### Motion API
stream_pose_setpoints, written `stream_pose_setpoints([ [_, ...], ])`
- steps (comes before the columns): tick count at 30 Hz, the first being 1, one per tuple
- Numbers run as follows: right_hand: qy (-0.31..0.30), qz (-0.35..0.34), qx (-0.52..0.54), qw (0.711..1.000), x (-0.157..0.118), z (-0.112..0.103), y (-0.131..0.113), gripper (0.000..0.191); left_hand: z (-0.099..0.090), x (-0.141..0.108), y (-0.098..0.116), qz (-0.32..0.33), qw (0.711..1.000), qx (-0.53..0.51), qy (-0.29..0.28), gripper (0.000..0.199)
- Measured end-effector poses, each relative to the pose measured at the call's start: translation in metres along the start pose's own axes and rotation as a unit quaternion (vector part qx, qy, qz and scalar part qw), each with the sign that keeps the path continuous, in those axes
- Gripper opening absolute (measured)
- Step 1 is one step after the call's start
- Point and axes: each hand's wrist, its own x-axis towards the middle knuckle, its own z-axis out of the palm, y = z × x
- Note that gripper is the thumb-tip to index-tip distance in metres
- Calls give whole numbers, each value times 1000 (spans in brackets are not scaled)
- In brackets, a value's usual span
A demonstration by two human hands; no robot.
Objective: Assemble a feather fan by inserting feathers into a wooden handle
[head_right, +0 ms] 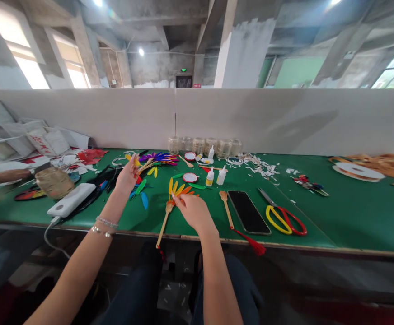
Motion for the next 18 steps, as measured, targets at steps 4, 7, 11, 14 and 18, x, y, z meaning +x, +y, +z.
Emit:
stream_pose_setpoints([
  [4,15,-57,143,988,3,10,-15,42,-4,-54,4,-152,970,-186,-35,23],
  [7,12,-84,202,976,6,22,-26,37,-4,-87,-5,-165,968,-189,-15,23],
  [11,39,-113,204,972,8,33,-33,32,-5,-113,-26,-90,979,-179,-25,28],
  [14,62,-134,172,974,9,35,-33,33,-7,-120,-39,-75,984,-163,12,21],
  [18,68,-130,129,981,9,34,-31,34,-11,-119,-46,-88,982,-165,27,35],
])
